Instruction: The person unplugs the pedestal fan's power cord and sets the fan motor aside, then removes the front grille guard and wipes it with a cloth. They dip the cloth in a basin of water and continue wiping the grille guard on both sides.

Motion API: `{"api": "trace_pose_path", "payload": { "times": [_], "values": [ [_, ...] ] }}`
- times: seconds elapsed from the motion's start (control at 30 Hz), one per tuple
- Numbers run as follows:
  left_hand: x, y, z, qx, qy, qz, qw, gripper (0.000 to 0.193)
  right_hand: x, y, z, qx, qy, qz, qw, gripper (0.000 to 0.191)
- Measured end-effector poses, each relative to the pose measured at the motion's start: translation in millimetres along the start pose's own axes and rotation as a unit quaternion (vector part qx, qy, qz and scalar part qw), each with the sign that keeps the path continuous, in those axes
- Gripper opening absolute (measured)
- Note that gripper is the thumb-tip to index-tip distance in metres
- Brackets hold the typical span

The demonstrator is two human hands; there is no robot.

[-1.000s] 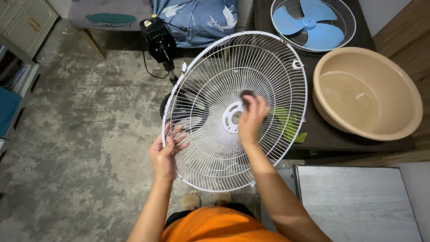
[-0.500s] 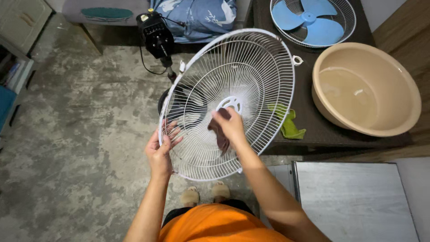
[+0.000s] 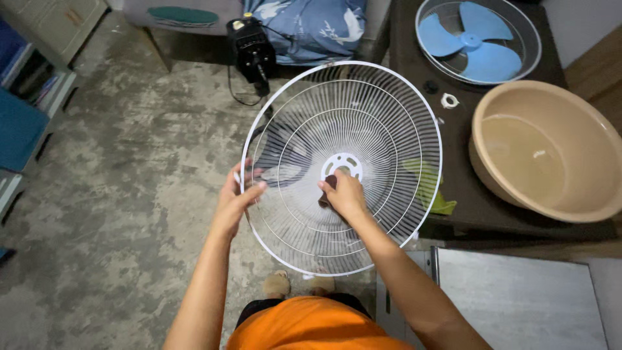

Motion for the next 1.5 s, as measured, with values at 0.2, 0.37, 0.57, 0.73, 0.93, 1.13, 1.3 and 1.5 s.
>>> {"api": "trace_pose_path", "payload": {
  "times": [0.2, 0.37, 0.57, 0.73, 0.93, 1.13, 1.3, 1.5],
  "values": [
    [0, -35, -11, 0.091, 0.015, -0.133, 0.987, 0.080, 20, -18, 0, 0.055, -0.109, -0.038, 0.992, 0.044],
    [1, -66, -11, 0.057, 0.027, -0.181, 0.981, 0.094, 79, -72, -29, 0.090, 0.098, 0.102, 0.986, 0.045],
    [-33, -65, -11, -0.200, -0.079, 0.013, 0.977, 0.052, 83, -177, -48, 0.304, 0.112, 0.279, 0.904, 0.039],
    [-38, -63, -7, -0.011, 0.007, -0.043, 0.999, 0.077, 90, -166, 12, 0.271, 0.266, 0.214, 0.900, 0.025],
    [-48, -53, -20, 0.022, -0.018, -0.040, 0.999, 0.087, 120, -92, 88, 0.015, 0.445, 0.179, 0.877, 0.018],
    [-41, -57, -14, 0.017, -0.009, -0.013, 1.000, 0.081, 77, -119, 35, 0.137, 0.317, 0.379, 0.859, 0.030],
    [-26, -52, -11, 0.036, 0.009, -0.032, 0.999, 0.086, 73, -100, 52, 0.191, 0.316, 0.188, 0.910, 0.051],
    [-16, -43, -12, 0.034, -0.001, -0.012, 0.999, 0.090, 77, -44, 75, 0.005, 0.411, 0.173, 0.895, 0.034]
  ]
}}
Point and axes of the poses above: each hand's wrist, its own z-axis towards the middle knuckle, its own x-axis out of the back of the hand, y = z × x, the point moved 5 cm from there along z, towards the middle knuckle, and after that the axes turned 15 degrees about -z, right-handed, at the moved point
